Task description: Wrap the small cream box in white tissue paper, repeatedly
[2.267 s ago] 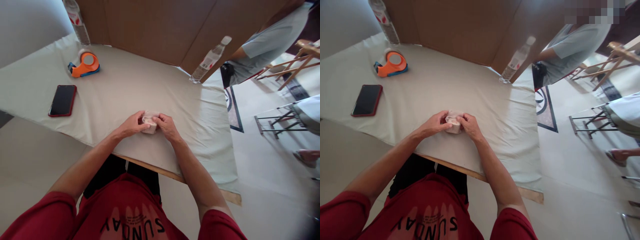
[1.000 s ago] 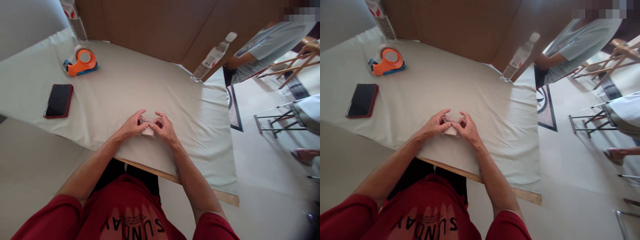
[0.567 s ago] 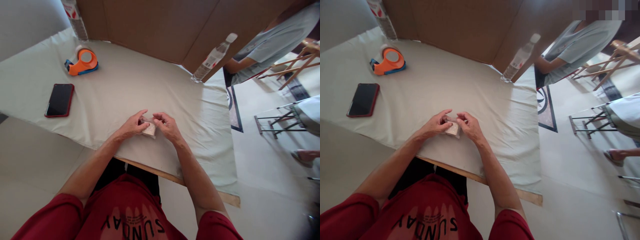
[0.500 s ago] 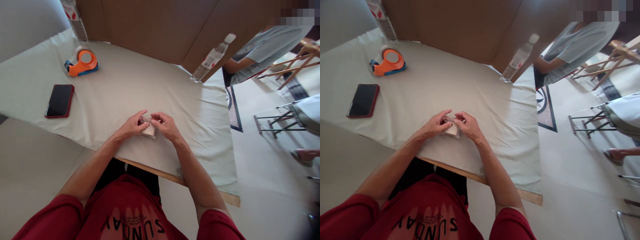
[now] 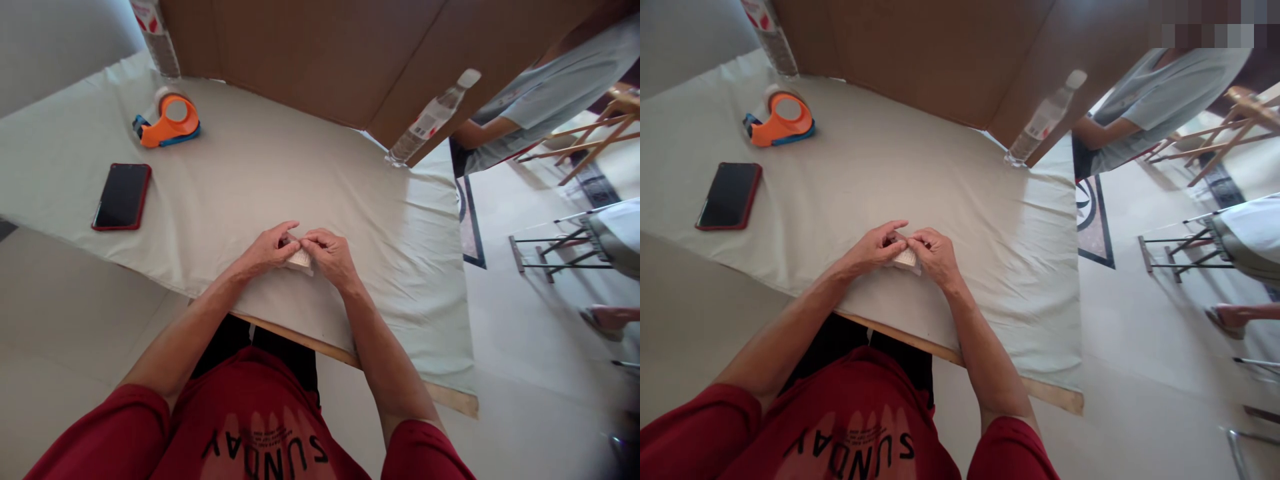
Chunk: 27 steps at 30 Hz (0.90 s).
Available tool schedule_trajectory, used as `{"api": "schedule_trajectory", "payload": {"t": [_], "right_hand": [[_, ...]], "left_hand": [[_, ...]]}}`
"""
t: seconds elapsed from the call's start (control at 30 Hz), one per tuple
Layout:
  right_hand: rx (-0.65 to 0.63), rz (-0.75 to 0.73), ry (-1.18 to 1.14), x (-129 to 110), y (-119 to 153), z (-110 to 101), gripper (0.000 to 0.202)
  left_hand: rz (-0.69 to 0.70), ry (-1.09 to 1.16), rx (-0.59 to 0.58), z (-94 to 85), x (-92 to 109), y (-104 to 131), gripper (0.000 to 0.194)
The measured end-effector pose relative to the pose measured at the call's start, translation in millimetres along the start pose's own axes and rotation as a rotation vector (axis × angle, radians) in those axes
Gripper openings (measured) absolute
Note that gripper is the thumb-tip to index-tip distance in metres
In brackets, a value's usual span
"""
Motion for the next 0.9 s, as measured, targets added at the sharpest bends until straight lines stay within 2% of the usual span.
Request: {"api": "schedule_trajectory", "payload": {"t": [0.2, 0.4, 0.6, 0.73, 0.83, 0.9], "right_hand": [[-0.037, -0.163, 0.114, 3, 1, 0, 0.018], [0.051, -0.195, 0.337, -1, 6, 1, 0.022], [-0.085, -0.296, 0.442, -8, 10, -4, 0.020], [-0.093, -0.351, 0.510, -16, 14, -9, 0.018], [-0.107, -0.377, 0.487, -21, 17, -9, 0.014], [-0.124, -0.344, 0.409, -20, 17, -12, 0.011]], "left_hand": [[-0.042, 0.149, -0.049, -2.2, -2, 3, 0.059], [-0.057, 0.250, -0.038, -4.5, -5, 3, 0.057], [-0.070, 0.236, -0.035, -4.0, -4, 4, 0.052], [-0.054, 0.250, -0.031, -3.3, -3, 3, 0.050], [-0.036, 0.265, -0.030, -3.0, -2, 3, 0.050], [-0.043, 0.266, -0.037, -2.9, -1, 4, 0.050]]}}
Point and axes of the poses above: each hand's wrist, its own y-axis away from the middle knuckle, its own z-axis out of the palm, x = y × z, the point moved 4 cm from there along -y, towards the middle knuckle, and after that the axes turned 5 degrees about z, right-handed, at the moved point
